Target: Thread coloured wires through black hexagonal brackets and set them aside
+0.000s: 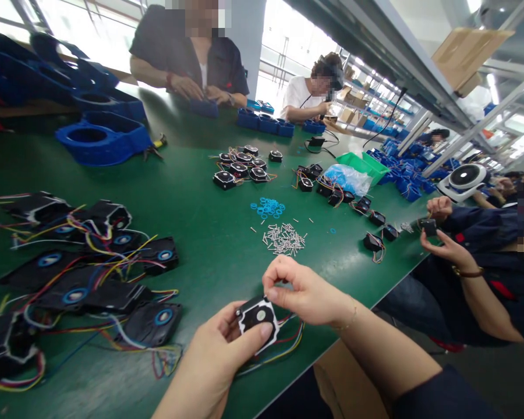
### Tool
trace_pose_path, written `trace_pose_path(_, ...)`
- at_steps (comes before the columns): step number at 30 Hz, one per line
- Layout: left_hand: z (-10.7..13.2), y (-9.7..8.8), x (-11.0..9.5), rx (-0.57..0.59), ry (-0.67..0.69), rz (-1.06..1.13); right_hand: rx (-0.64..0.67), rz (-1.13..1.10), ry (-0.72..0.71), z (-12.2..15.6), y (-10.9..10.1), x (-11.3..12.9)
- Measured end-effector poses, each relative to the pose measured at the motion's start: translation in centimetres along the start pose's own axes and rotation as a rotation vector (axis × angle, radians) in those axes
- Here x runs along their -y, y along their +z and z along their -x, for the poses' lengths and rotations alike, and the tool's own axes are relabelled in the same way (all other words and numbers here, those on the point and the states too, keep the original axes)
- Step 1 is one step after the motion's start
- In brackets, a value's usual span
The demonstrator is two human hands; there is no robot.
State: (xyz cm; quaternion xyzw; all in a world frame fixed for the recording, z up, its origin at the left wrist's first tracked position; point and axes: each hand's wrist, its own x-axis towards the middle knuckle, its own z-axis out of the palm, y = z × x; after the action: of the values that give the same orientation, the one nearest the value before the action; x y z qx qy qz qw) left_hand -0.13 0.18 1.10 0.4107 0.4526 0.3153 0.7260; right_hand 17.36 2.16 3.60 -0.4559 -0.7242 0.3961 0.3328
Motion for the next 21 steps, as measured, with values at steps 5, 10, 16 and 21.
trace_pose_path(5,0.1,-0.1,0.1,0.070,0.007,-0.011,0.160,-0.040,0.013,0.2,-1.1,0.4)
trace_pose_path(10,0.0,-0.7,0.6,0.180,-0.028,0.111,0.209,-0.017,-0.073,0.2,-1.5,0.2)
trace_pose_path(16,0.3,-0.7,0.4,0.212,-0.027,0.174,0.049,0.340,-0.043,1.1,-1.9,1.1)
trace_pose_path(21,0.4,-0.8,0.6,0.101,0.009,0.125,0.038,0.327,-0.255,2.6,-0.8,3.5)
